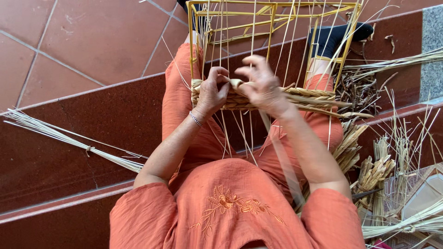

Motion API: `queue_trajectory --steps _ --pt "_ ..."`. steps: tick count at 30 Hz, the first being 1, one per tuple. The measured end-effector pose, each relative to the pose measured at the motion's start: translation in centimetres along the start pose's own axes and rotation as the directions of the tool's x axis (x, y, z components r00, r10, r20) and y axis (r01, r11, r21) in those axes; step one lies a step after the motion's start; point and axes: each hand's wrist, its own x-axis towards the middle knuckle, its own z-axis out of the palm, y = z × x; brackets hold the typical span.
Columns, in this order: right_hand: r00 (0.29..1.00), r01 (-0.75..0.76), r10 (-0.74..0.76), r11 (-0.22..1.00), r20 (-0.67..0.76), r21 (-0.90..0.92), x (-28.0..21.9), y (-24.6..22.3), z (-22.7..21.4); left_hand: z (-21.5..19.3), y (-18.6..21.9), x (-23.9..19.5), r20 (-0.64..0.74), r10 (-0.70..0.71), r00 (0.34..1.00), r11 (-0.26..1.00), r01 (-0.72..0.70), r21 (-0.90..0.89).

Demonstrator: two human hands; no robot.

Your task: The person sits on a tiled floor and weaves dried palm leaves into a basket frame using both hands. They interlace the leaves through the vertical ribs of the frame, occasionally using shears to trim excess material.

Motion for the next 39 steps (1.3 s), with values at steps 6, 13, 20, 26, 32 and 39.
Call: queue_trajectory --steps 6,13,20,26,32,39 --pt "0.993 0.103 -0.048 0.814 0.111 -0.572 0.7 -1.0 -6.5 0.2 0.4 0.7 0.032 0.065 0.997 0.997 -0.067 0.041" --pt "0.866 -0.492 0.453 0.846 0.211 0.204 1.0 0.1 -5.1 0.7 1.3 0.9 0.063 -0.003 0.998 0.983 -0.009 0.184" --pt "0.827 -0.560 0.465 0.642 0.314 0.524 1.0 2.6 -4.4 -0.3 3.6 2.0 0.262 -0.056 0.963 0.988 0.016 0.151" --pt "0.873 -0.486 0.441 0.766 0.205 0.422 2.0 3.6 -5.3 1.0 3.6 2.4 0.204 -0.008 0.979 0.970 -0.042 0.240" --pt "0.950 -0.221 0.293 0.874 0.106 -0.432 0.3 2.6 -6.6 0.3 2.8 1.2 0.193 0.061 0.979 0.988 -0.086 0.125" --pt "0.994 -0.059 0.101 0.814 0.041 -0.578 0.1 2.9 -2.1 -0.8 3.5 0.5 0.235 0.366 0.900 0.875 -0.419 0.241"
